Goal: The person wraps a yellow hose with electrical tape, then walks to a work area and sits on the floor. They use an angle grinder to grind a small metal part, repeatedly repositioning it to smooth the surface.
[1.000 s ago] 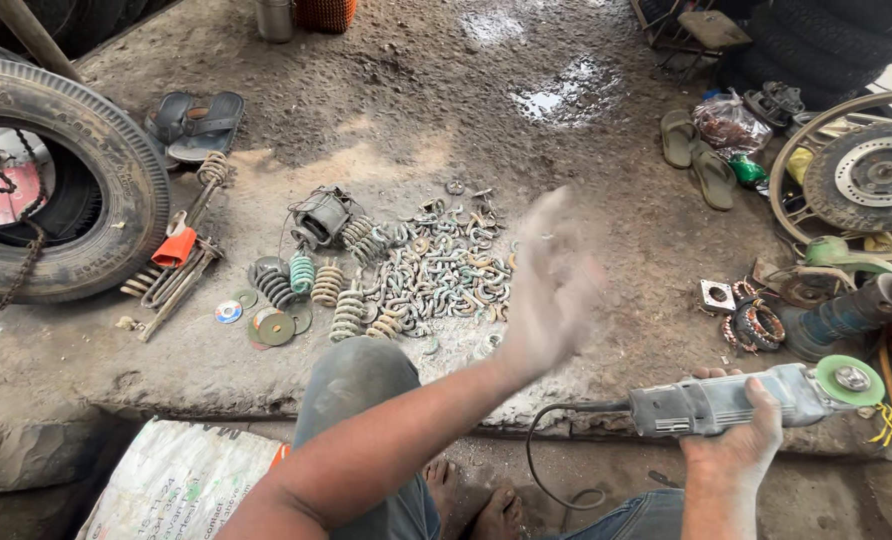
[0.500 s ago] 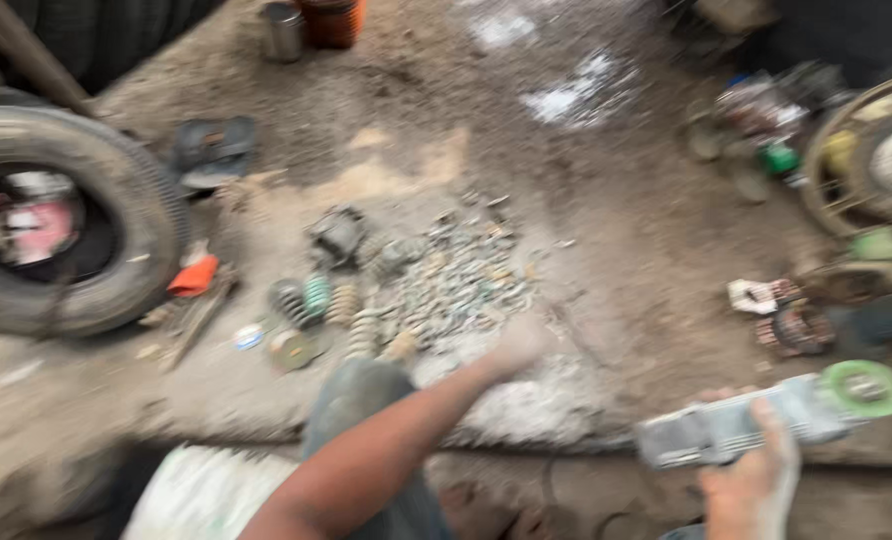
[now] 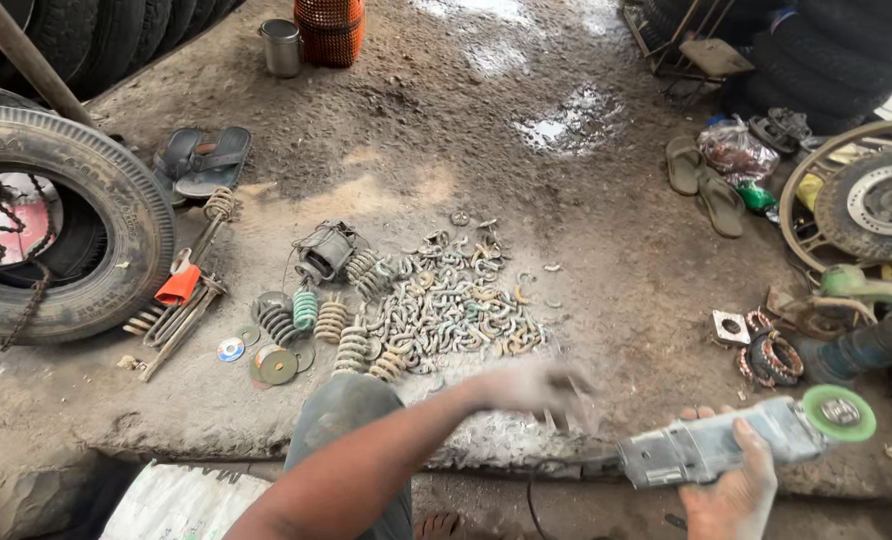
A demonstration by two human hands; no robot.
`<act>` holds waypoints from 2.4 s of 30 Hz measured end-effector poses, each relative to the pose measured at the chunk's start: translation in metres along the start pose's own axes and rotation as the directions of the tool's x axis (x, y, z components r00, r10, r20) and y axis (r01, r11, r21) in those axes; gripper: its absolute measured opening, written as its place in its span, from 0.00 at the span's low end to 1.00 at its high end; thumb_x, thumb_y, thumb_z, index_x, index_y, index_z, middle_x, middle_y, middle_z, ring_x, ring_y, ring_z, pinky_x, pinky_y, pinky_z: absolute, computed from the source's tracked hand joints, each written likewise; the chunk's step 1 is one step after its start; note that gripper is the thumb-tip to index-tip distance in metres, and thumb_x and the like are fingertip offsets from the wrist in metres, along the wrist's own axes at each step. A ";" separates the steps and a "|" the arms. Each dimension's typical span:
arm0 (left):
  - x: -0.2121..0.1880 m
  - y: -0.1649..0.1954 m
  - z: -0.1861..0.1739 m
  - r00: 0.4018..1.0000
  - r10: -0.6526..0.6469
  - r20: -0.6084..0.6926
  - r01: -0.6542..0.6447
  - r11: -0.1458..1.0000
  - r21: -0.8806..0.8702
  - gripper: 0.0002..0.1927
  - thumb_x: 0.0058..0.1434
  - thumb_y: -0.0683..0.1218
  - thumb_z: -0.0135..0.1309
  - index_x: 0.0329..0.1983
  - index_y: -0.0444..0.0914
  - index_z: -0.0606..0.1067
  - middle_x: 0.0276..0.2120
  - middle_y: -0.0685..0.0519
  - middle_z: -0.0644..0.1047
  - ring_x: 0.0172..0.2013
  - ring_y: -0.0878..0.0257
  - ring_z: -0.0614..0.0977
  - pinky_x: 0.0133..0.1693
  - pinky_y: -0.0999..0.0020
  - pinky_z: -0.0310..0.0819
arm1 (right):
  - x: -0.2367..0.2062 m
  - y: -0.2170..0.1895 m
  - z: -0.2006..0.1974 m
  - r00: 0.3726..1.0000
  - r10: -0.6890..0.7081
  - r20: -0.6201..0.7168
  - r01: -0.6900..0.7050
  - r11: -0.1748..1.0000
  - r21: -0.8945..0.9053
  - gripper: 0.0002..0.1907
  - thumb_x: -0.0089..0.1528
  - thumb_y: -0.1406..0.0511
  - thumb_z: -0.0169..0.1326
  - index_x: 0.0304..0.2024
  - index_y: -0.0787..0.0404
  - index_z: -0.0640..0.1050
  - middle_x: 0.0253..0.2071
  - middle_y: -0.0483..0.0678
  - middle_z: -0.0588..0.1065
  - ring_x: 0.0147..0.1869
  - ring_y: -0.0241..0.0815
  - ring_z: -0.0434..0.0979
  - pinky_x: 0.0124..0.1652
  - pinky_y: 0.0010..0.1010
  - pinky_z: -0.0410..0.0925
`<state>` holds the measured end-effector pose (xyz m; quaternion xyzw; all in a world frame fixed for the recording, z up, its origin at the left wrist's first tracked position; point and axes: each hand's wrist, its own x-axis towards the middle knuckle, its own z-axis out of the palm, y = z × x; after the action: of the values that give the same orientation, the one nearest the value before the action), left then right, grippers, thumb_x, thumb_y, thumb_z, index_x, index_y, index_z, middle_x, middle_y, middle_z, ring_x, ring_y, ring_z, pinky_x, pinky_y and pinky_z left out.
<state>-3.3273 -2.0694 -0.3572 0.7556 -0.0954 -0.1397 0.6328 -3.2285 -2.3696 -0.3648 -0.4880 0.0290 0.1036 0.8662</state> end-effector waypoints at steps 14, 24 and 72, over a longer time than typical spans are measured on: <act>0.022 -0.045 0.098 0.989 -0.004 0.146 0.031 0.983 -0.181 0.18 0.58 0.48 0.63 0.48 0.36 0.77 0.37 0.50 0.84 0.35 0.63 0.84 0.34 0.68 0.79 | -0.033 0.004 0.031 0.995 0.097 -0.010 -0.097 0.995 0.022 0.17 0.60 0.59 0.56 0.49 0.57 0.73 0.43 0.50 0.76 0.48 0.51 0.78 0.56 0.59 0.71; -0.004 -0.028 0.094 0.990 0.004 0.144 0.054 0.918 -0.392 0.18 0.66 0.41 0.52 0.59 0.37 0.71 0.45 0.50 0.82 0.35 0.64 0.85 0.31 0.72 0.78 | -0.028 0.005 0.033 0.996 0.081 0.042 -0.084 0.993 0.079 0.16 0.61 0.60 0.55 0.49 0.59 0.73 0.43 0.50 0.77 0.48 0.53 0.79 0.52 0.53 0.72; 0.045 -0.147 0.120 0.895 0.183 0.406 0.107 0.796 -0.595 0.20 0.67 0.43 0.61 0.59 0.31 0.75 0.51 0.44 0.82 0.45 0.58 0.85 0.46 0.65 0.83 | -0.016 0.045 -0.016 0.983 0.178 0.050 -0.180 0.983 0.045 0.19 0.63 0.58 0.56 0.53 0.58 0.72 0.45 0.50 0.75 0.51 0.52 0.76 0.56 0.54 0.69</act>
<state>-3.3289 -2.1685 -0.5250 0.4598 -0.2032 -0.3181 0.8038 -3.2531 -2.3628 -0.4087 -0.4593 0.0555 0.1915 0.8656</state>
